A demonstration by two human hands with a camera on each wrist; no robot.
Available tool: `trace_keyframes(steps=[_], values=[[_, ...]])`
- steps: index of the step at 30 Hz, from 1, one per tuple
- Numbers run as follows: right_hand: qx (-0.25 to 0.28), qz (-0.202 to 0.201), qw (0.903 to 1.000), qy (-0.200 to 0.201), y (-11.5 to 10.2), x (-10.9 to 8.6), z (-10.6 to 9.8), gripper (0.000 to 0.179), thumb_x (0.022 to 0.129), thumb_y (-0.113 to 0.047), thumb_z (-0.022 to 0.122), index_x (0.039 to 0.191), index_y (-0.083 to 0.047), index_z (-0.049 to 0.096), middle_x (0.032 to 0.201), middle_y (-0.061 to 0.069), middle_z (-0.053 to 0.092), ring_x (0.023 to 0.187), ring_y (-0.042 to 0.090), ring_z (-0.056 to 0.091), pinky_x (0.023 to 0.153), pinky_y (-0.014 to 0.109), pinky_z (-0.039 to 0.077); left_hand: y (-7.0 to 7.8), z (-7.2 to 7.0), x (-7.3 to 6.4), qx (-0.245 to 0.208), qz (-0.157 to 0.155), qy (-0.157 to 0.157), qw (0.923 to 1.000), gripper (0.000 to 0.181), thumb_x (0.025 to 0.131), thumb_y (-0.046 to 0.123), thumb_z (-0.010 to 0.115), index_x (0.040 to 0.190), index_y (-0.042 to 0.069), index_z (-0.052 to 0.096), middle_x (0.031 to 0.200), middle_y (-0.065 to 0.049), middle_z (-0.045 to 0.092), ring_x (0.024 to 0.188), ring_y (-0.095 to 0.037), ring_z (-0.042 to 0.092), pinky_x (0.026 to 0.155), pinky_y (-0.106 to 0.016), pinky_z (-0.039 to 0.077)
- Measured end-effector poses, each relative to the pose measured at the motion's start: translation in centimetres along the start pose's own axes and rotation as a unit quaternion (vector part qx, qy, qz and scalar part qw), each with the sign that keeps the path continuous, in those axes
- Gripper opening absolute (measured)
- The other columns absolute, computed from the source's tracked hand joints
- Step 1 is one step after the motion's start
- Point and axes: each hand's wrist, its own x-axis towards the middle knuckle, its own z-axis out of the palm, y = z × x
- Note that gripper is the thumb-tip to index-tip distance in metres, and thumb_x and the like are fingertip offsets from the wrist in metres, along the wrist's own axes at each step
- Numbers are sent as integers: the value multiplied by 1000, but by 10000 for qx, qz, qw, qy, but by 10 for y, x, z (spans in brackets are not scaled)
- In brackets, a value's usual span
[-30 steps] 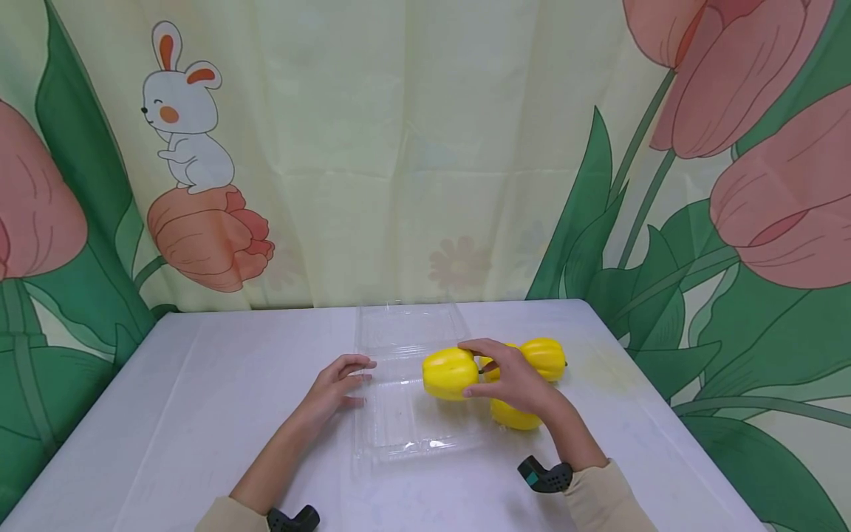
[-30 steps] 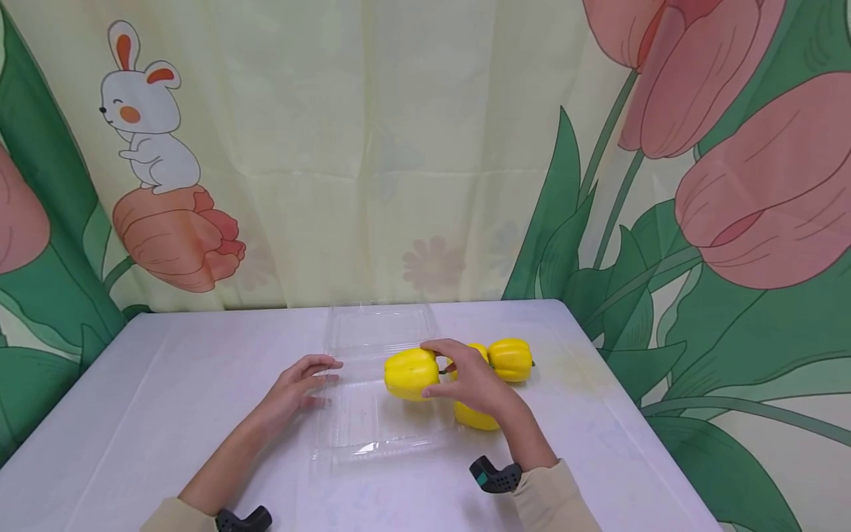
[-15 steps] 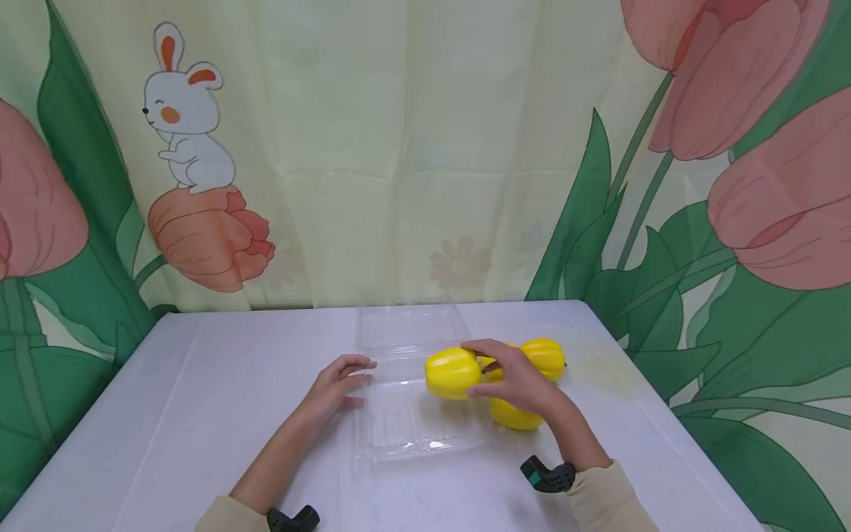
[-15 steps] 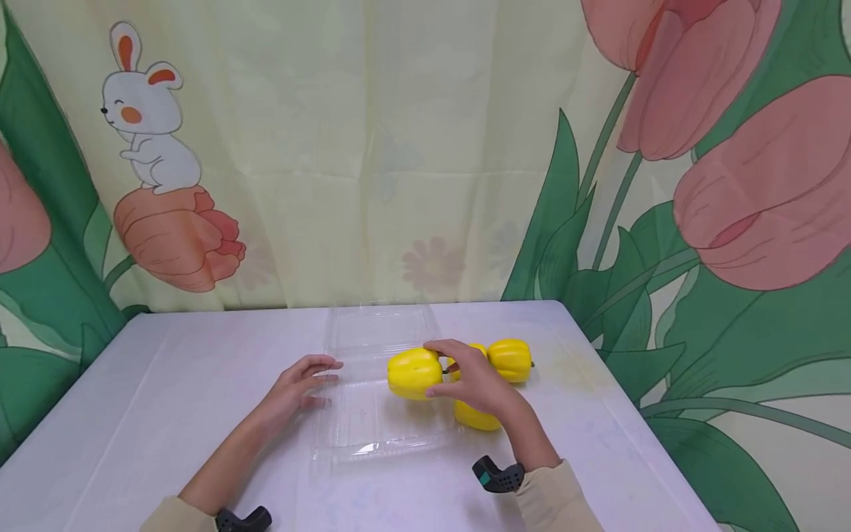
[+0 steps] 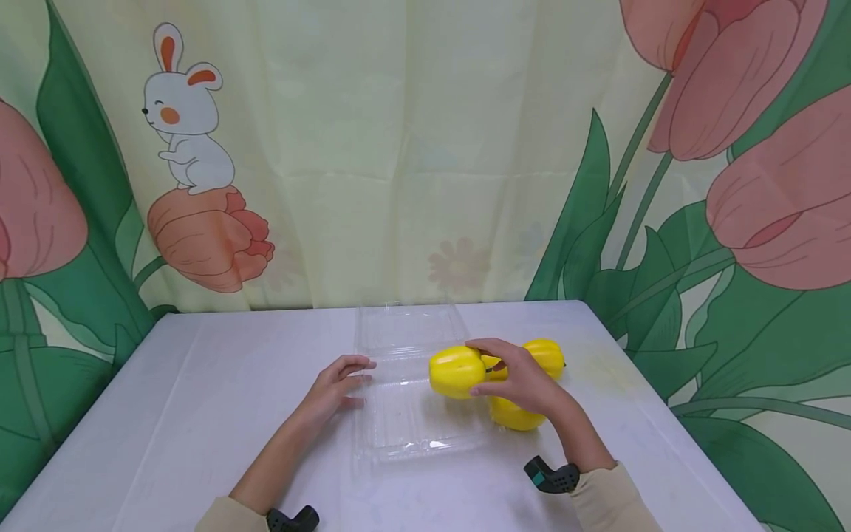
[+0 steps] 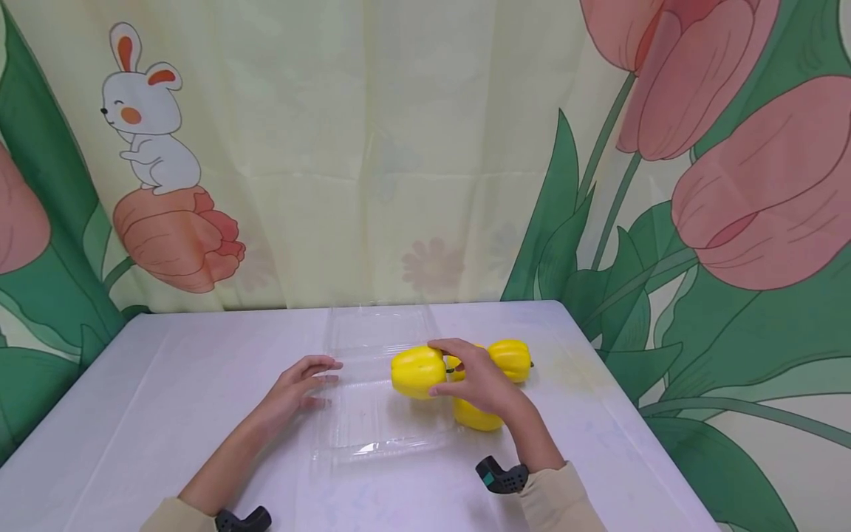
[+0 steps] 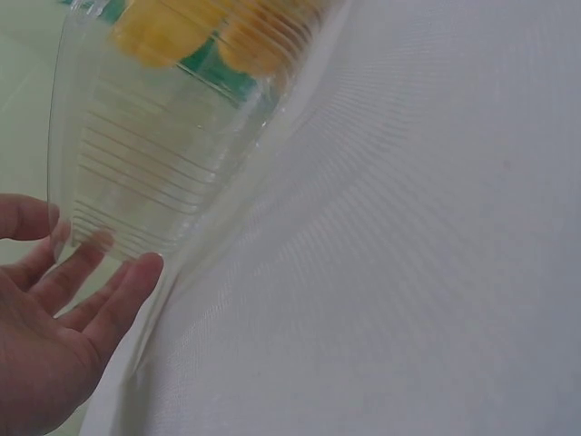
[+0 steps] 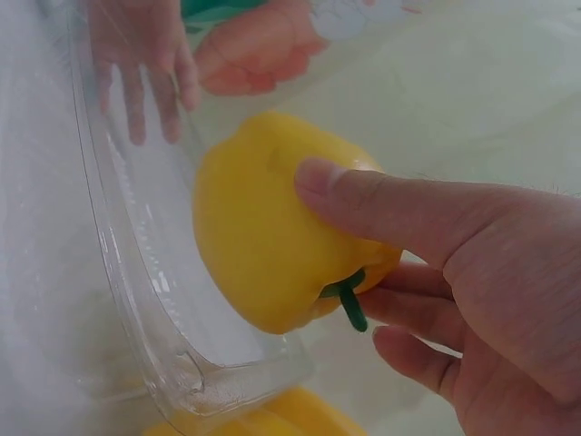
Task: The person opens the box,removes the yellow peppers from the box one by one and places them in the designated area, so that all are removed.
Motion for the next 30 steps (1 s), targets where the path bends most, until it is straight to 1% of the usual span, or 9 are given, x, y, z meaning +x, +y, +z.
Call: trace_keyframes(steps=[4, 10, 13, 19, 24, 30], values=[[-4, -18, 10000, 42, 2, -1, 0, 70, 75, -34, 81, 138, -22, 51, 137, 0, 56, 116, 21, 55, 88, 38, 51, -1, -1, 0, 3, 19, -30, 10000, 34, 98, 11, 51, 131, 5, 48, 140, -17, 52, 126, -34, 51, 82, -36, 56], [19, -16, 10000, 32, 2, -1, -1, 70, 77, -33, 80, 138, -20, 51, 138, 2, 55, 115, 22, 55, 90, 33, 52, -1, -1, 0, 8, 40, -59, 10000, 34, 98, 11, 50, 132, 5, 48, 140, -17, 51, 127, -34, 51, 83, -37, 56], [-28, -12, 10000, 40, 2, -1, -2, 70, 77, -33, 80, 139, -20, 50, 139, 2, 55, 114, 21, 56, 89, 31, 52, -1, -1, -1, 23, 24, -23, 10000, 34, 98, 11, 50, 131, 6, 48, 140, -16, 52, 126, -33, 51, 83, -38, 56], [-38, 45, 10000, 57, 3, -2, -2, 70, 77, -32, 80, 139, -20, 50, 139, 4, 54, 108, 20, 58, 90, 34, 54, 0, 0, 0, 24, -40, 42, 10000, 33, 98, 11, 51, 131, 6, 49, 139, -16, 53, 125, -32, 52, 83, -38, 56], [-98, 60, 9999, 113, 3, -2, -3, 70, 77, -32, 81, 139, -20, 50, 138, 3, 55, 110, 21, 57, 90, 34, 53, -1, 0, 0, -15, -42, 21, 10000, 34, 97, 11, 52, 130, 6, 49, 139, -16, 53, 125, -32, 52, 82, -37, 56], [-126, 64, 9998, 123, 5, -2, -5, 69, 78, -33, 80, 139, -20, 50, 139, 3, 55, 112, 21, 57, 89, 32, 52, 1, 0, 1, 61, -31, 18, 10000, 33, 98, 12, 51, 131, 6, 49, 139, -16, 53, 125, -32, 52, 83, -38, 56]])
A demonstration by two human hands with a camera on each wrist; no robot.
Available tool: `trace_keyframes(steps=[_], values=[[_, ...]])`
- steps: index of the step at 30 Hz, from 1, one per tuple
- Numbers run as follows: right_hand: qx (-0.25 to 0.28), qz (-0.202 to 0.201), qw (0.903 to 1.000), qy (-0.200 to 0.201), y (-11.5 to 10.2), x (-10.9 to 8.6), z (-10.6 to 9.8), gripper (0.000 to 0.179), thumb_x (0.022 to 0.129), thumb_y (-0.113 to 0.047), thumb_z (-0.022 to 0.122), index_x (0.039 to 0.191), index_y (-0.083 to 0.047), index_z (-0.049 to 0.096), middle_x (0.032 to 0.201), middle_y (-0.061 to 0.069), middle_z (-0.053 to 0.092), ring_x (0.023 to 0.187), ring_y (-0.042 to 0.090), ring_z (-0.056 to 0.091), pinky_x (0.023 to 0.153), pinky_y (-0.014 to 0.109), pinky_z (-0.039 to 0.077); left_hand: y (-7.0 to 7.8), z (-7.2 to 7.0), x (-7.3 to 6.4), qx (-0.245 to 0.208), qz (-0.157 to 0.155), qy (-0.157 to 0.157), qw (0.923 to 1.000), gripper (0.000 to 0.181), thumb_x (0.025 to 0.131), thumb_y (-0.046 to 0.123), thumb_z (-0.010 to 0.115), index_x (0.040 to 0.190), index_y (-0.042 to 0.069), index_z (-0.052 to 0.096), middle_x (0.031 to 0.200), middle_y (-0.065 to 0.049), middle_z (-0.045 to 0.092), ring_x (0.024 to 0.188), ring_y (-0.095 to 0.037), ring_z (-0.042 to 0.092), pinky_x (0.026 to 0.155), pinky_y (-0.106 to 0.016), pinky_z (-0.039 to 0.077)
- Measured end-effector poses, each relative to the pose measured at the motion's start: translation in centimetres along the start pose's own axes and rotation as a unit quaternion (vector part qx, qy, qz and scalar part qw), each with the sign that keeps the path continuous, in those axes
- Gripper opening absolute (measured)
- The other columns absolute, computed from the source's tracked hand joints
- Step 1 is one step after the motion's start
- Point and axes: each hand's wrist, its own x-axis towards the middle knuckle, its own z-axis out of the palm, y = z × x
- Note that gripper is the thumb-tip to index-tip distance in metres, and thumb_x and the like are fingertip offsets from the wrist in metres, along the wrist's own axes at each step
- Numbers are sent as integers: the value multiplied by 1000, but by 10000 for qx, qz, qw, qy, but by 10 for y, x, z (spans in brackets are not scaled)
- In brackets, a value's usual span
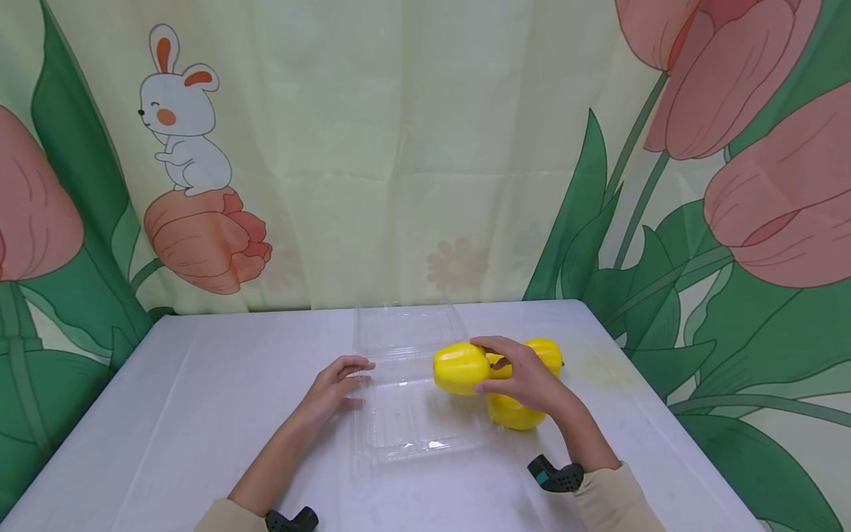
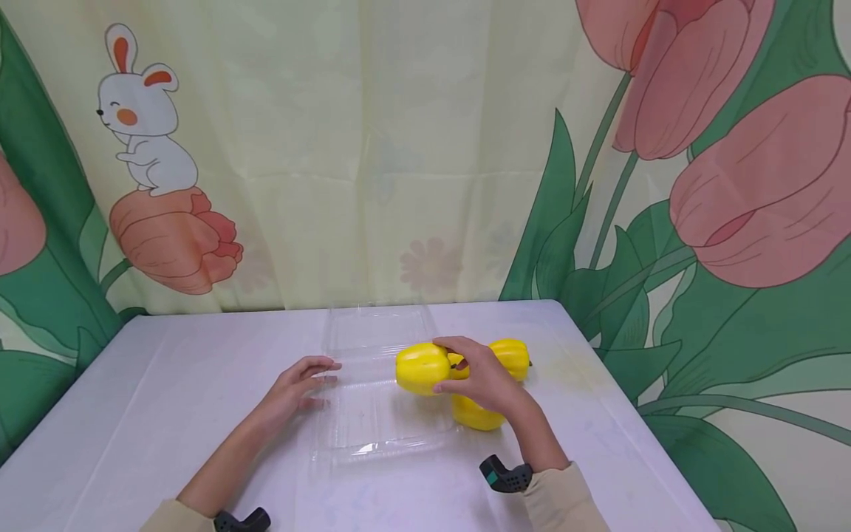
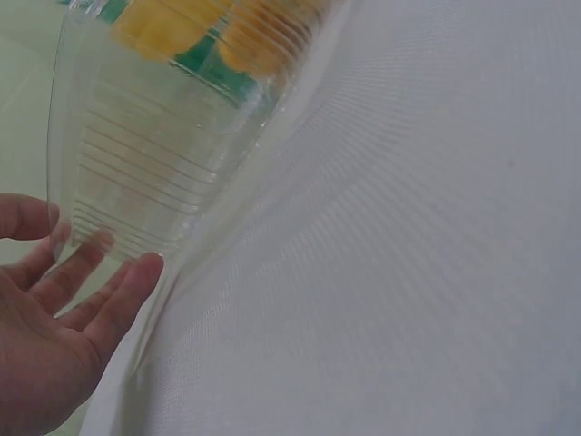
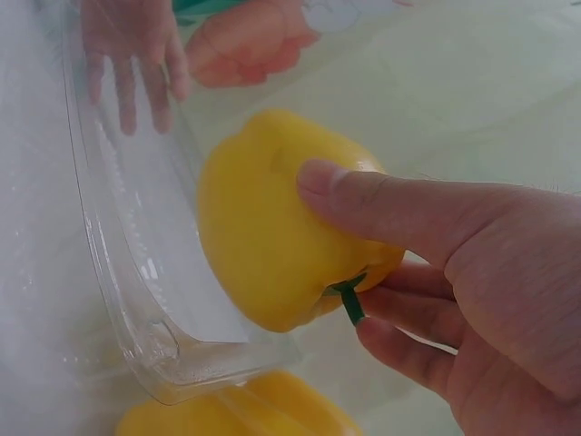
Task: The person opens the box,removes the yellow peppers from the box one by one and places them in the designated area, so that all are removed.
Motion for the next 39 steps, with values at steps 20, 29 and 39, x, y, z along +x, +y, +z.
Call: trace_keyframes(steps=[20, 29, 39], values=[[96, 149, 9998, -6, -1, 0, -2, 70, 76, -29, 82, 138, -19, 51, 138, 3, 55, 114, 23, 58, 93, 39, 54, -1, -1, -1, -59, 18, 0, 10000, 33, 98, 11, 50, 131, 6, 49, 140, -16, 52, 125, -31, 52, 83, -36, 56], [157, 121, 9998, -32, 1, -2, -5, 71, 77, -33, 81, 139, -20, 50, 139, 3, 54, 114, 24, 58, 92, 39, 54, -1, -1, -1, -74, 87, 8, 9999, 33, 98, 11, 51, 131, 5, 49, 139, -18, 52, 123, -31, 53, 82, -36, 55], [110, 117, 9999, 48, 2, -6, -8, 70, 77, -31, 81, 138, -18, 50, 139, 6, 54, 111, 25, 59, 90, 38, 55, -2, 0, 0, -16, 55, 49, 10000, 31, 98, 10, 50, 129, 6, 51, 138, -17, 54, 123, -31, 54, 81, -35, 56]])
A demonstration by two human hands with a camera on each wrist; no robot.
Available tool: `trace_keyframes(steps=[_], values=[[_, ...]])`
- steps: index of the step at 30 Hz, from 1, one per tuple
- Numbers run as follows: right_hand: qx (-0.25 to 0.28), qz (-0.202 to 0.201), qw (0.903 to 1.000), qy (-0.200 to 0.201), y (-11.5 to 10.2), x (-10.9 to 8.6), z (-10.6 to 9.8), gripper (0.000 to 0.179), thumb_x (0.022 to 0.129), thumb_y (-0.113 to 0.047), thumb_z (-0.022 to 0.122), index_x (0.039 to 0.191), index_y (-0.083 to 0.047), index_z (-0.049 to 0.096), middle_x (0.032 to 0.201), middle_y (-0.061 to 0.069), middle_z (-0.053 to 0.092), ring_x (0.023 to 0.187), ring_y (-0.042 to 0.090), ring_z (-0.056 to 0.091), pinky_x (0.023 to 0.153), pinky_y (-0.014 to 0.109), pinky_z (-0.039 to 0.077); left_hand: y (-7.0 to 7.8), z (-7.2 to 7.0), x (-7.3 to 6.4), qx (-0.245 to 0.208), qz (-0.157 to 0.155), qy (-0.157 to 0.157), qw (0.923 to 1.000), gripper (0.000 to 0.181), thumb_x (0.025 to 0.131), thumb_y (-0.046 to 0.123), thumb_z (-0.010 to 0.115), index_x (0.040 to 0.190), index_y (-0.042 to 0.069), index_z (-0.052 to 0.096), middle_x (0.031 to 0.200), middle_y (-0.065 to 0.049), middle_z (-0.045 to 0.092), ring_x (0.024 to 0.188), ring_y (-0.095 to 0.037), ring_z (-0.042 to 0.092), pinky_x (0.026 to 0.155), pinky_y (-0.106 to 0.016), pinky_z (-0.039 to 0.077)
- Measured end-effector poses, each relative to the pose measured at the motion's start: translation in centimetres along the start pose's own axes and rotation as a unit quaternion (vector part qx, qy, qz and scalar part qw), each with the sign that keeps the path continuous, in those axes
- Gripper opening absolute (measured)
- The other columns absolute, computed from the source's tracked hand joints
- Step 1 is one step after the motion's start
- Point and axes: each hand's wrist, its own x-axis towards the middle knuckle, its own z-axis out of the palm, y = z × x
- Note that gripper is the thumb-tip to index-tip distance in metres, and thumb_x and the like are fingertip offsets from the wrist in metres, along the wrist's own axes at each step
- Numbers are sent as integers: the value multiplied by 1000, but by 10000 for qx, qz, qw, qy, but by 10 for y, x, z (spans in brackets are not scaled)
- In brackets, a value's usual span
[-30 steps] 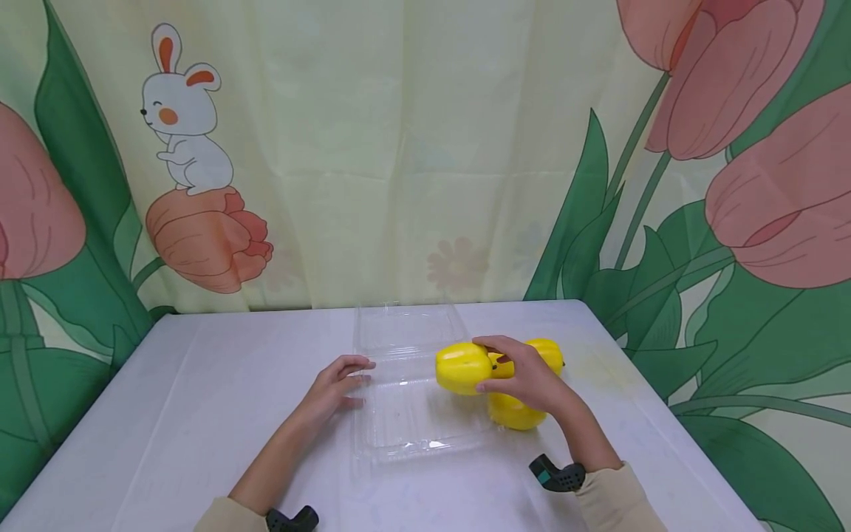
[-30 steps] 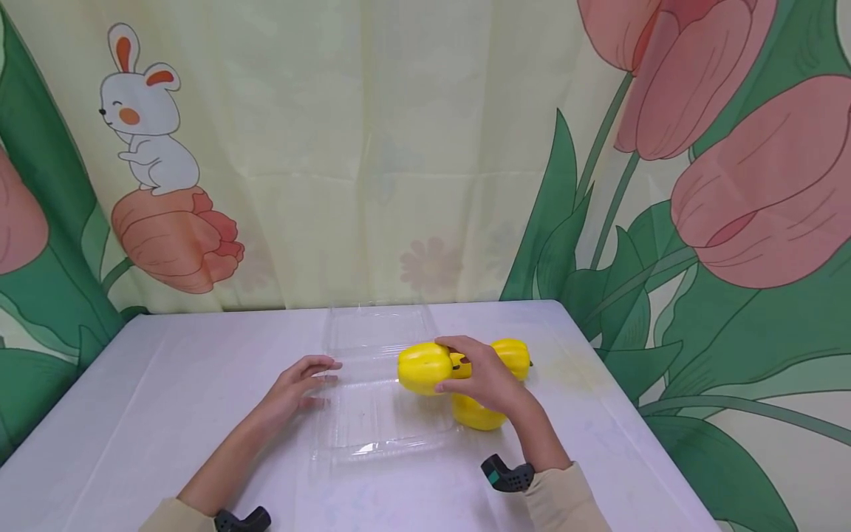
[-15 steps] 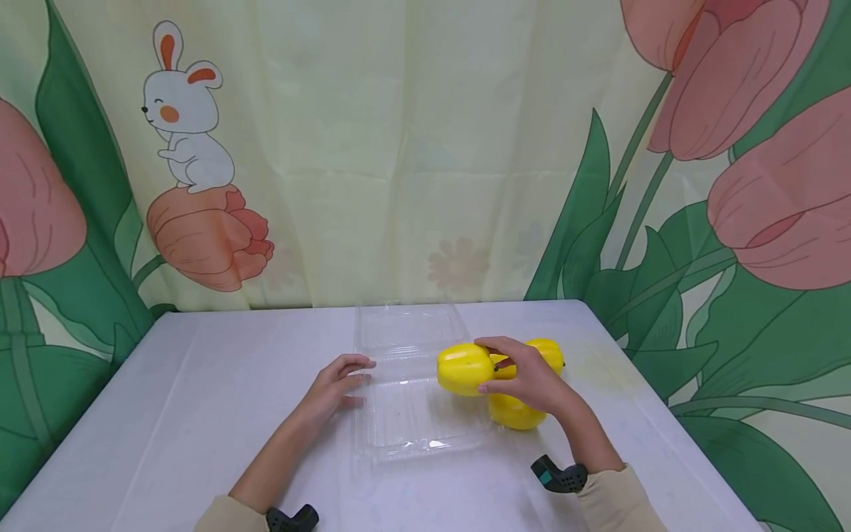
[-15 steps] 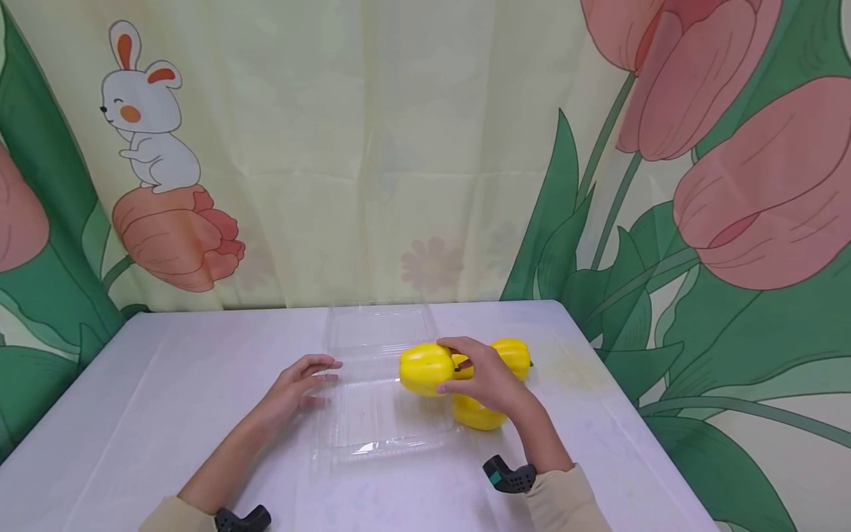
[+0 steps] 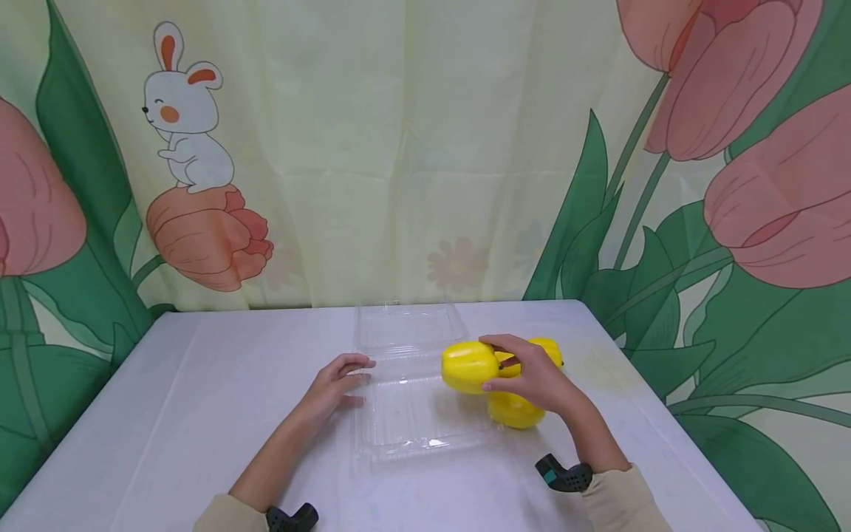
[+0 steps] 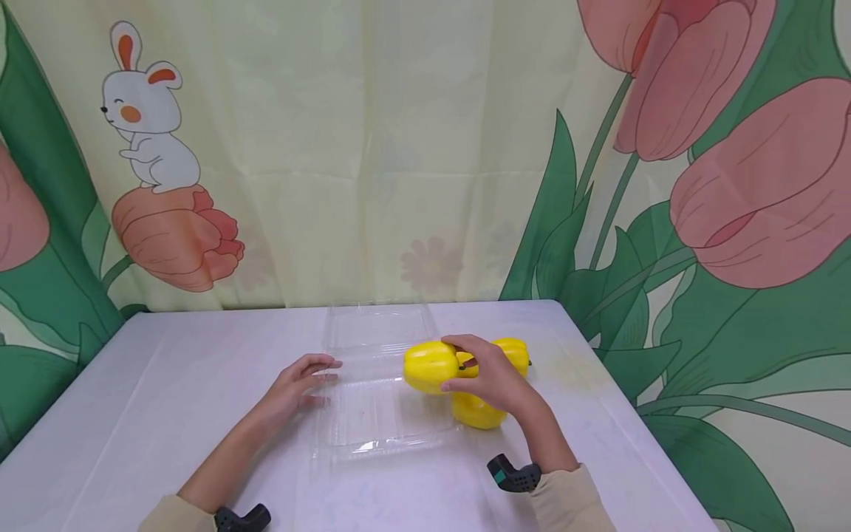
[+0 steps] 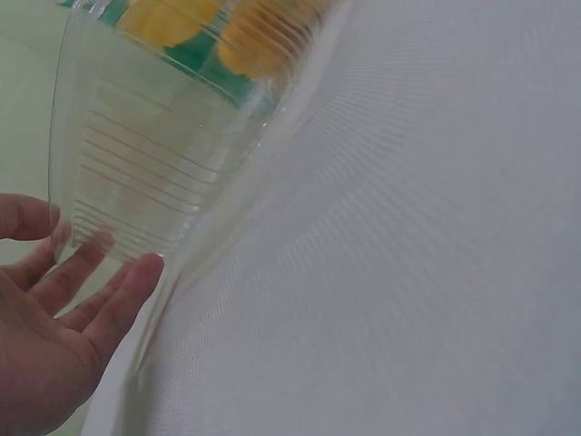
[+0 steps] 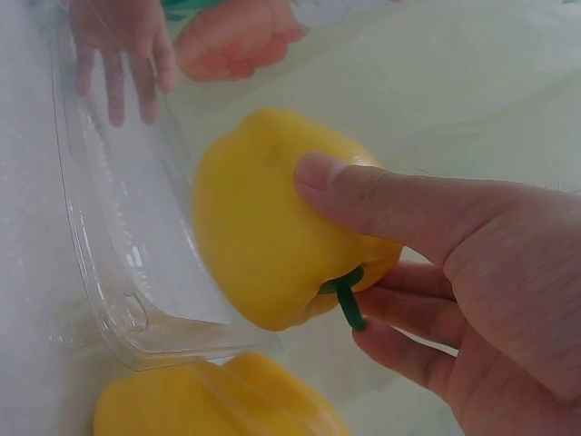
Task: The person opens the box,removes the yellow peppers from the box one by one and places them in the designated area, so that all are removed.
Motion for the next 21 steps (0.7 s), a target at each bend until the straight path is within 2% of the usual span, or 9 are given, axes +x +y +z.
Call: trace_keyframes(steps=[7, 21], values=[[-67, 12, 10000, 0, 2, -1, 0, 70, 77, -32, 81, 138, -18, 50, 139, 6, 54, 111, 24, 59, 90, 37, 55, -2, 0, -1, 24, -33, -65, 10000, 32, 98, 11, 50, 130, 5, 49, 139, -16, 53, 123, -31, 53, 82, -35, 56], [-102, -74, 9999, 78, 5, -3, -5, 69, 77, -34, 80, 138, -19, 50, 139, 7, 54, 110, 25, 59, 89, 40, 55, 4, 0, -1, 95, -39, 11, 9999, 32, 98, 11, 51, 130, 7, 51, 139, -16, 53, 119, -30, 53, 83, -36, 55]])
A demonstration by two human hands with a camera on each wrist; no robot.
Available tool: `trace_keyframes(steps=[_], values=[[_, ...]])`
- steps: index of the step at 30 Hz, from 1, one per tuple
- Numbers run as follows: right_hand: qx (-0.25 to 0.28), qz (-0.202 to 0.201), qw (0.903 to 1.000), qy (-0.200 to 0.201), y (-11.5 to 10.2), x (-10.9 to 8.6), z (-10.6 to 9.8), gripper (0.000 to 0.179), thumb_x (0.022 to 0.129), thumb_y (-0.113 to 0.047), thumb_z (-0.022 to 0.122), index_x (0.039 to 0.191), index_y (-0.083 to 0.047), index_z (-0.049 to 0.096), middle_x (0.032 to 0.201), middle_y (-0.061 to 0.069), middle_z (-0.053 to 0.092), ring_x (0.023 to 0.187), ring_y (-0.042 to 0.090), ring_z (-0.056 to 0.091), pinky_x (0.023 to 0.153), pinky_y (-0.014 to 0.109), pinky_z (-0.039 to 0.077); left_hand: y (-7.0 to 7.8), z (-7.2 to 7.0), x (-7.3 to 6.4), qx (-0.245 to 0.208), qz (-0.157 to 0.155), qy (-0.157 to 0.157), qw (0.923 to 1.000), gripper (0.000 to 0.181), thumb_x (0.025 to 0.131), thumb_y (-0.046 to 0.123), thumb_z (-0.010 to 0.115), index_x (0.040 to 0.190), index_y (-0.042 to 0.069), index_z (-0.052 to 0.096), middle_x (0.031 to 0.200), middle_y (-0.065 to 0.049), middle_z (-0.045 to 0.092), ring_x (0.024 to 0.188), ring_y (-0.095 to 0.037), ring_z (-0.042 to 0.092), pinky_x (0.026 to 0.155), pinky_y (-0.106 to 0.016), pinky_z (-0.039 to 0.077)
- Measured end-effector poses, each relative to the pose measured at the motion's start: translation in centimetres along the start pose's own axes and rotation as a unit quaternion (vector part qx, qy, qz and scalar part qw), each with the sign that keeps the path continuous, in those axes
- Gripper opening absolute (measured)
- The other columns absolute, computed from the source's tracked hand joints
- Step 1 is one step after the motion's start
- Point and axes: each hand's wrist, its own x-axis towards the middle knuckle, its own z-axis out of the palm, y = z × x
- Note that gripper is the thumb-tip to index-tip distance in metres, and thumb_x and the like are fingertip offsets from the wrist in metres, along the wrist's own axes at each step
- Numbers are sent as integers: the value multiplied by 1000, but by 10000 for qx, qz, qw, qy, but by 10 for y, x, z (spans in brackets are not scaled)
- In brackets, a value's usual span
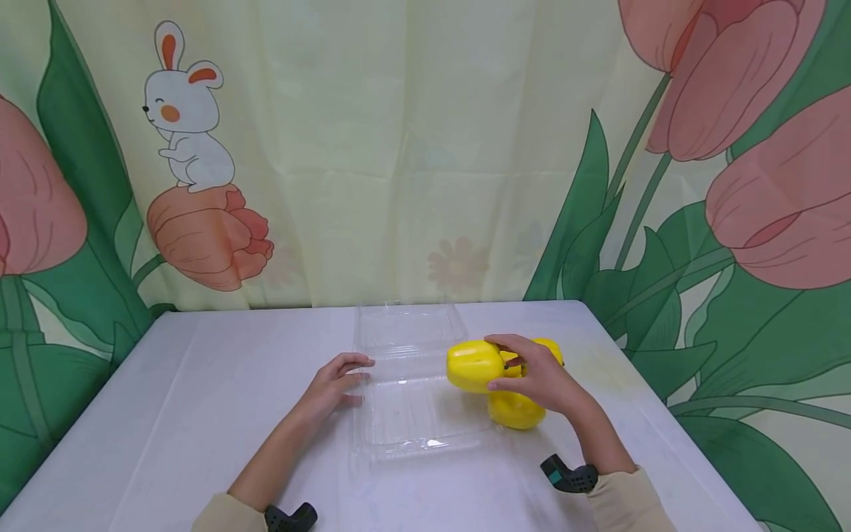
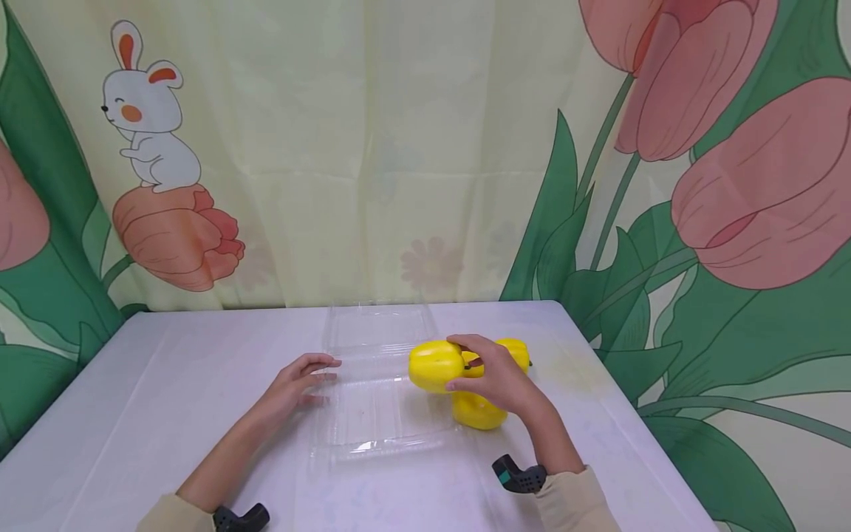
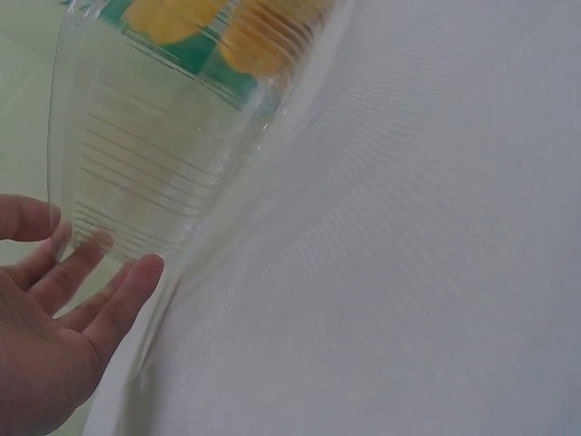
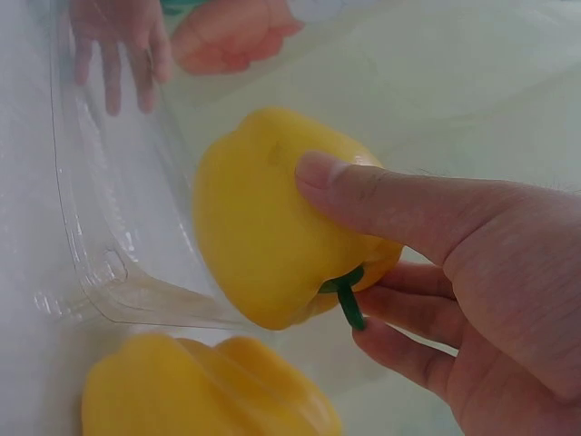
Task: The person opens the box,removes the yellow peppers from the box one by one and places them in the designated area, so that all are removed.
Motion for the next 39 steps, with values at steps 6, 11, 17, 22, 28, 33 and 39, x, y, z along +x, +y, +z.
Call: trace_keyframes(steps=[6, 11, 17, 22, 28, 33, 39], values=[[20, 30, 10000, 6, 2, -2, -2, 70, 78, -34, 80, 139, -19, 50, 139, 7, 53, 110, 25, 59, 90, 42, 55, -1, 0, 0, 5, -12, 13, 10000, 32, 98, 11, 51, 130, 7, 51, 139, -15, 54, 119, -29, 53, 82, -35, 55], [49, -3, 10000, 23, 4, -3, -3, 70, 78, -34, 80, 139, -17, 50, 139, 8, 53, 110, 26, 59, 90, 43, 55, -1, 1, 0, 39, -27, 38, 10000, 31, 98, 11, 51, 129, 7, 51, 139, -15, 53, 119, -28, 53, 81, -35, 55], [32, 32, 10000, 63, 5, -3, -4, 71, 78, -33, 80, 139, -17, 49, 140, 8, 53, 113, 27, 57, 92, 45, 54, -1, 1, 0, 54, -28, 70, 10000, 31, 98, 12, 52, 129, 7, 52, 138, -15, 54, 119, -27, 53, 81, -34, 55], [15, 53, 10000, 79, 6, -4, -5, 70, 78, -31, 80, 139, -17, 49, 140, 8, 53, 114, 27, 56, 93, 47, 53, -1, 1, 1, 31, -38, 87, 10000, 32, 97, 12, 53, 128, 7, 51, 138, -15, 55, 119, -27, 52, 79, -33, 55], [-55, 4, 9999, 106, 7, -6, -7, 70, 78, -30, 80, 139, -15, 49, 140, 10, 53, 114, 28, 56, 93, 46, 53, -1, 1, 2, -2, -58, 93, 9999, 32, 97, 11, 54, 128, 7, 52, 137, -14, 55, 121, -29, 52, 79, -33, 56], [-81, -1, 9998, 159, 8, -6, -7, 70, 78, -28, 81, 139, -16, 49, 139, 8, 54, 113, 26, 56, 93, 45, 53, -1, 1, 2, 65, -23, 55, 10000, 31, 98, 12, 52, 129, 7, 51, 138, -14, 55, 121, -29, 52, 83, -36, 56], [-28, -73, 9998, 199, 10, -8, -9, 71, 78, -31, 80, 139, -16, 49, 138, 8, 54, 113, 26, 56, 92, 48, 53, 0, 1, 2, -22, 67, 36, 10000, 31, 97, 9, 51, 128, 5, 51, 138, -16, 54, 120, -28, 51, 81, -36, 55]])
